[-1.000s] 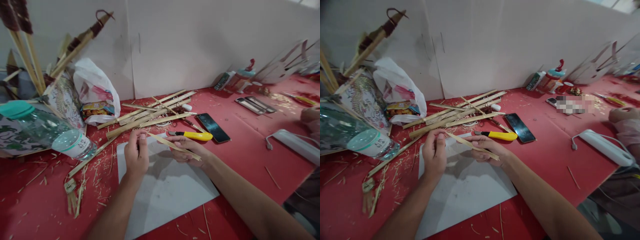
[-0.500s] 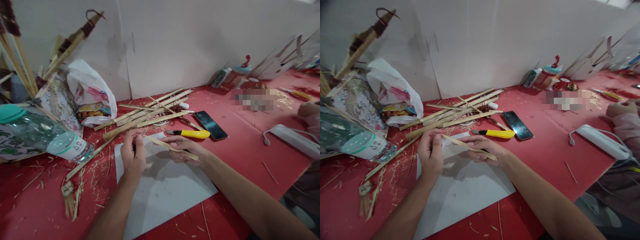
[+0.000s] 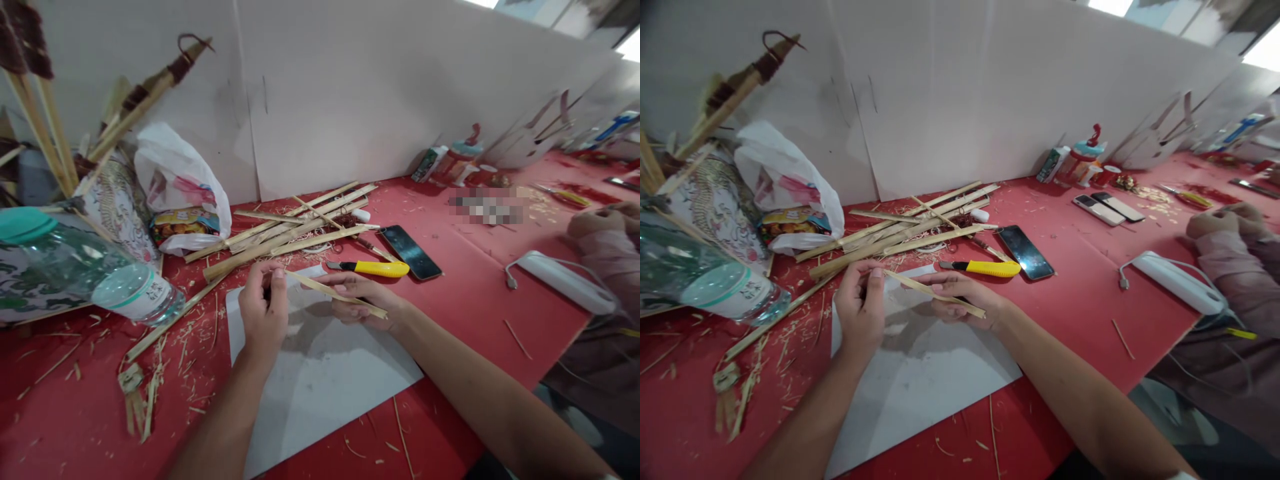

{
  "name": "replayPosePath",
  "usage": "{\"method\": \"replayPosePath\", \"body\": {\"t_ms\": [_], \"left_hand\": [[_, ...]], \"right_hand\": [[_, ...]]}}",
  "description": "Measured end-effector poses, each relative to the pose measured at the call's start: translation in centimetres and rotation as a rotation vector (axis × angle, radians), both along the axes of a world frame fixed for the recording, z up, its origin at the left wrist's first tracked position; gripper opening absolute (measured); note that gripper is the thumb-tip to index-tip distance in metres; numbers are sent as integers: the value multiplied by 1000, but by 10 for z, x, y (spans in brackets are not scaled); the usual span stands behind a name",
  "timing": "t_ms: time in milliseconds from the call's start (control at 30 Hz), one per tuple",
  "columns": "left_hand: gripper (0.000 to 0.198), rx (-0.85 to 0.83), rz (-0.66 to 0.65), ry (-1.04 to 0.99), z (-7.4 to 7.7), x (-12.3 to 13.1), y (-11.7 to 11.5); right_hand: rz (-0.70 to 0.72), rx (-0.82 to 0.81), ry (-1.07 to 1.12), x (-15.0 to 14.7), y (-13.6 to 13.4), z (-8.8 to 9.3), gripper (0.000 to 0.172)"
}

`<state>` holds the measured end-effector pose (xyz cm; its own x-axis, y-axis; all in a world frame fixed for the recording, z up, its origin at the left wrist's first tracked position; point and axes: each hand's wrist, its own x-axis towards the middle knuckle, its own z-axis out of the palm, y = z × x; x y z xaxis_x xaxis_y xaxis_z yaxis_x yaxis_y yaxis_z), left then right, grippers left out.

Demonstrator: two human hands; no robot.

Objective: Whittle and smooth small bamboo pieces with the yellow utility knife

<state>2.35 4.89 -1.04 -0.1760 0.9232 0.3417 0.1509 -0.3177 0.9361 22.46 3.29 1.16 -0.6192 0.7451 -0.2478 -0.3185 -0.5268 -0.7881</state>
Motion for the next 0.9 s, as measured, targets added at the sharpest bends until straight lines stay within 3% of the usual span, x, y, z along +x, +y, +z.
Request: {"method": "replayPosePath", "body": {"t_ms": [367, 900], "left_hand": [[19, 17, -19, -39, -5, -1, 3], [9, 45, -69, -79, -6, -1, 3]], "right_hand": [[16, 1, 82, 1, 0, -3, 41], [-1, -7, 119, 0, 0, -4, 38]]}}
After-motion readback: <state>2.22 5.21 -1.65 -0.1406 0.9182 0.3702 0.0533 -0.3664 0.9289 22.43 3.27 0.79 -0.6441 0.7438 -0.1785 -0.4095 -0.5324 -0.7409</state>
